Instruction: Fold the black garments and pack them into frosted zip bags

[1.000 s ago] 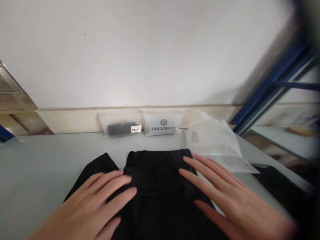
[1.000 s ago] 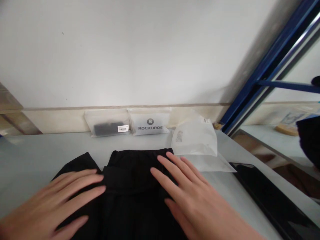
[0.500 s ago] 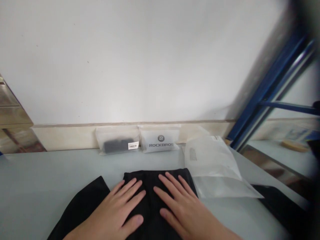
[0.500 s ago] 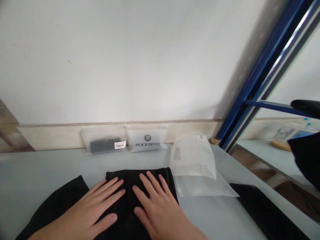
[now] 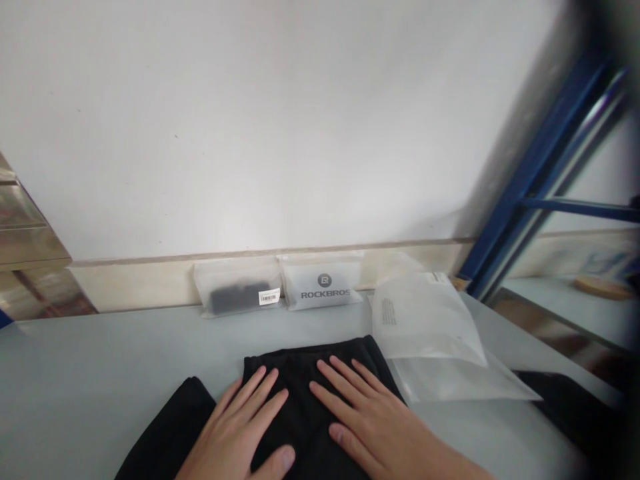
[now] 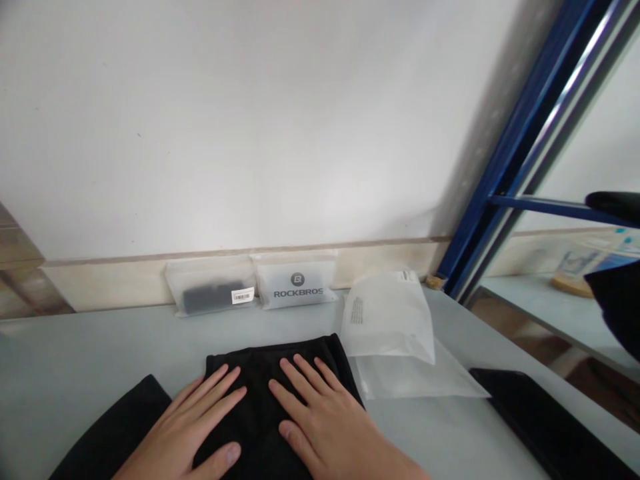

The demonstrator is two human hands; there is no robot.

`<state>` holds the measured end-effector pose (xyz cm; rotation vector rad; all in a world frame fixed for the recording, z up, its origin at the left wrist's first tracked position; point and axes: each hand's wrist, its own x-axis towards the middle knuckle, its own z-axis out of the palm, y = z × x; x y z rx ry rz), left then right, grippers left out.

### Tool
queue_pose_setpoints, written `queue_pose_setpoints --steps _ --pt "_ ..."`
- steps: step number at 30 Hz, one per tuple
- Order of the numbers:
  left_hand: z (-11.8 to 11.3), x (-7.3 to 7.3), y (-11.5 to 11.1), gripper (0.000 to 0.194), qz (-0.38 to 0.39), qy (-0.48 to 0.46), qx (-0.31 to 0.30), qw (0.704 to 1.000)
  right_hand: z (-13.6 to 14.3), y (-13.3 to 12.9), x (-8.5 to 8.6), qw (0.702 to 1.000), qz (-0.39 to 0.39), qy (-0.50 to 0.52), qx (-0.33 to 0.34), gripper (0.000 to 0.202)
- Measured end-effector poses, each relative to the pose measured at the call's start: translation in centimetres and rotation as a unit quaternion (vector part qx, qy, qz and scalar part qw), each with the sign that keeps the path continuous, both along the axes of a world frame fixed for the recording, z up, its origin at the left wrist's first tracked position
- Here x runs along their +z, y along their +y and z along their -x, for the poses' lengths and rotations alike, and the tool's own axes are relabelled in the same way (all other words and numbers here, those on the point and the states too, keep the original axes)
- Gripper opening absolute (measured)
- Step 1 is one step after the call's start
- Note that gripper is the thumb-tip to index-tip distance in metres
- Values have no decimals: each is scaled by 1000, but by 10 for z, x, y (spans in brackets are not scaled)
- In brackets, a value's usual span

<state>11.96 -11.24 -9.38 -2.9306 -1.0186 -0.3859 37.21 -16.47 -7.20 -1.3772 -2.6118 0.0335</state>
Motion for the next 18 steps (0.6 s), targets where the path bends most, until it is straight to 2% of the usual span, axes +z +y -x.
queue_pose_setpoints --steps 4,6,8,11,13,15,18 --pt "-2 0 3 47 -27 3 -14 1000 7 -2 1 997 -69 -37 -3 45" --pt "-2 -3 4 46 -32 -11 -19 999 13 10 9 989 -136 -46 -20 46" --pt "-1 -5 6 47 -28 -27 -24 999 20 38 24 977 -201 -54 -53 44" --pt "0 -6 9 47 -27 -26 -26 999 28 101 52 957 -259 -57 -118 30" --pt "0 -4 10 46 -27 -11 -30 999 31 143 64 946 -284 -59 -146 19" --pt "-2 -2 11 45 -23 14 -36 999 31 175 68 941 -297 -65 -151 20" --pt "-5 -1 12 46 -10 32 -39 999 30 195 62 940 -305 -66 -138 23"
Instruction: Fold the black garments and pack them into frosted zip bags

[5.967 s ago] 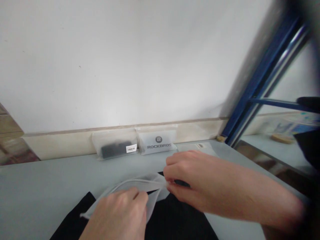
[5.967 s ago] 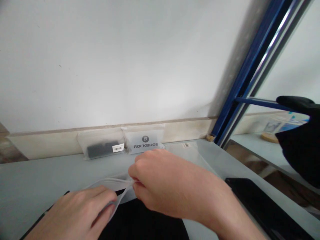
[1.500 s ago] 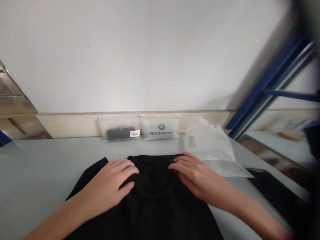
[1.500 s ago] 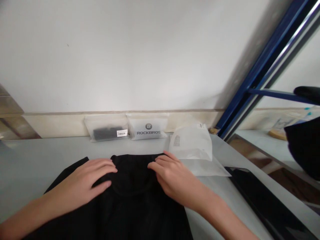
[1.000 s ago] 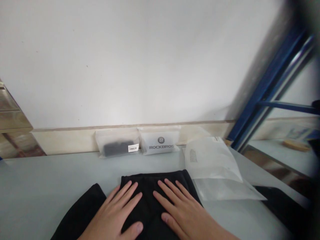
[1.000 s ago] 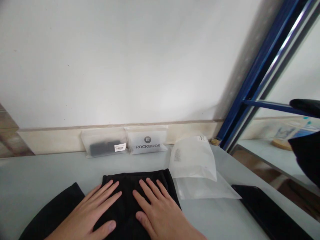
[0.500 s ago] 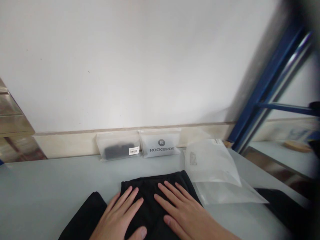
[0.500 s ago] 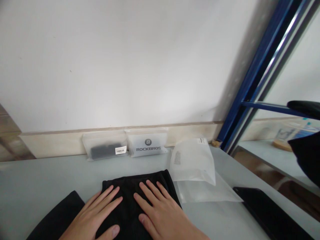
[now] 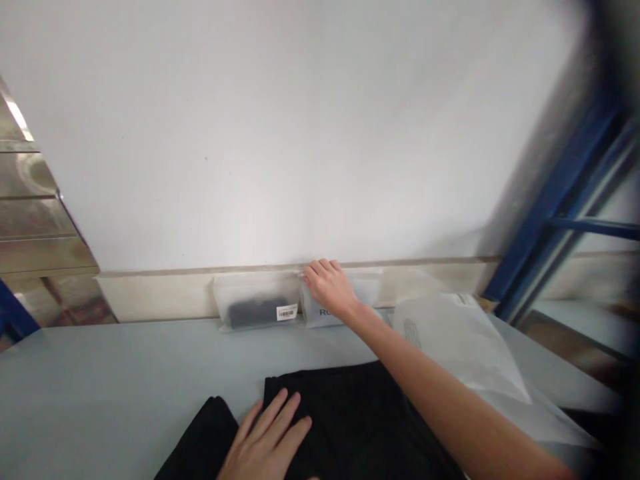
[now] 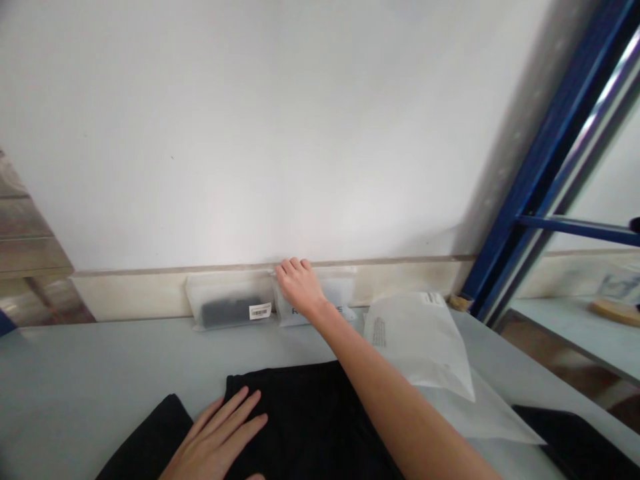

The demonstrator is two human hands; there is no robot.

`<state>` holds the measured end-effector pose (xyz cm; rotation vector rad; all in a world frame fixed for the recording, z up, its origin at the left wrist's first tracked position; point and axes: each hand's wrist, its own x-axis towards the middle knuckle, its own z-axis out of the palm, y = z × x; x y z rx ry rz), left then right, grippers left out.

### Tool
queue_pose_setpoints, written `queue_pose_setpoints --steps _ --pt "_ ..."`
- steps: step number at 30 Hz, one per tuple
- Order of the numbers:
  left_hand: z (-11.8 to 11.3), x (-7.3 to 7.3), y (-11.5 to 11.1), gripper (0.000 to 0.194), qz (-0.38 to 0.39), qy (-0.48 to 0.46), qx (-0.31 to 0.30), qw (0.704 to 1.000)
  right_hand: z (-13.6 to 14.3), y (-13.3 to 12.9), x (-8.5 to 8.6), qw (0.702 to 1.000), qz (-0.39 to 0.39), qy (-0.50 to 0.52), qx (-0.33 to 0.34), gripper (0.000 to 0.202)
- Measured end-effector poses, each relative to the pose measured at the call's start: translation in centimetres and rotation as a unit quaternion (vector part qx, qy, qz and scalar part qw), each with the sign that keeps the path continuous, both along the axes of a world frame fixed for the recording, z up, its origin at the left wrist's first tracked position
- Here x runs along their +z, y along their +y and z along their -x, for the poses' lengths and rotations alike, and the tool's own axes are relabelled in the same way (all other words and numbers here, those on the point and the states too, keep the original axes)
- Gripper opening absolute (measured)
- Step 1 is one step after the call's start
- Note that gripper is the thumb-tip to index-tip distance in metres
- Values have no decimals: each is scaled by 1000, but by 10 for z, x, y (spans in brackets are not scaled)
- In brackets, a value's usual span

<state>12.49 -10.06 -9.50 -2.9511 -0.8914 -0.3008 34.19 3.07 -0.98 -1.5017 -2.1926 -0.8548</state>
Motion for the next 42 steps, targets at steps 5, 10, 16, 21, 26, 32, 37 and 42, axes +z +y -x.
queue_pose_setpoints --steps 5,10,16,21,26,32,37,42 --pt "4 -1 -1 33 -23 -86 7 996 -5 -30 0 999 3 10 41 14" --pt "10 24 -3 17 -131 -300 82 941 0 -115 7 987 58 10 153 20" --pt "-13 57 -4 13 -106 -279 -34 954 12 -172 -13 961 120 96 229 14" --pt "-27 59 5 18 -107 -210 -108 966 7 -175 -23 957 125 159 208 13" --pt "-33 75 19 19 -175 -221 -126 951 -9 -168 -17 968 41 175 175 14" --pt "-16 120 27 13 -293 -305 -35 906 -55 -157 9 961 -44 236 134 10" --pt "16 124 25 18 -271 -305 94 908 -78 -159 18 962 -17 243 121 9" --pt "19 100 29 25 -136 -349 244 894 -69 -174 25 939 54 308 142 8"
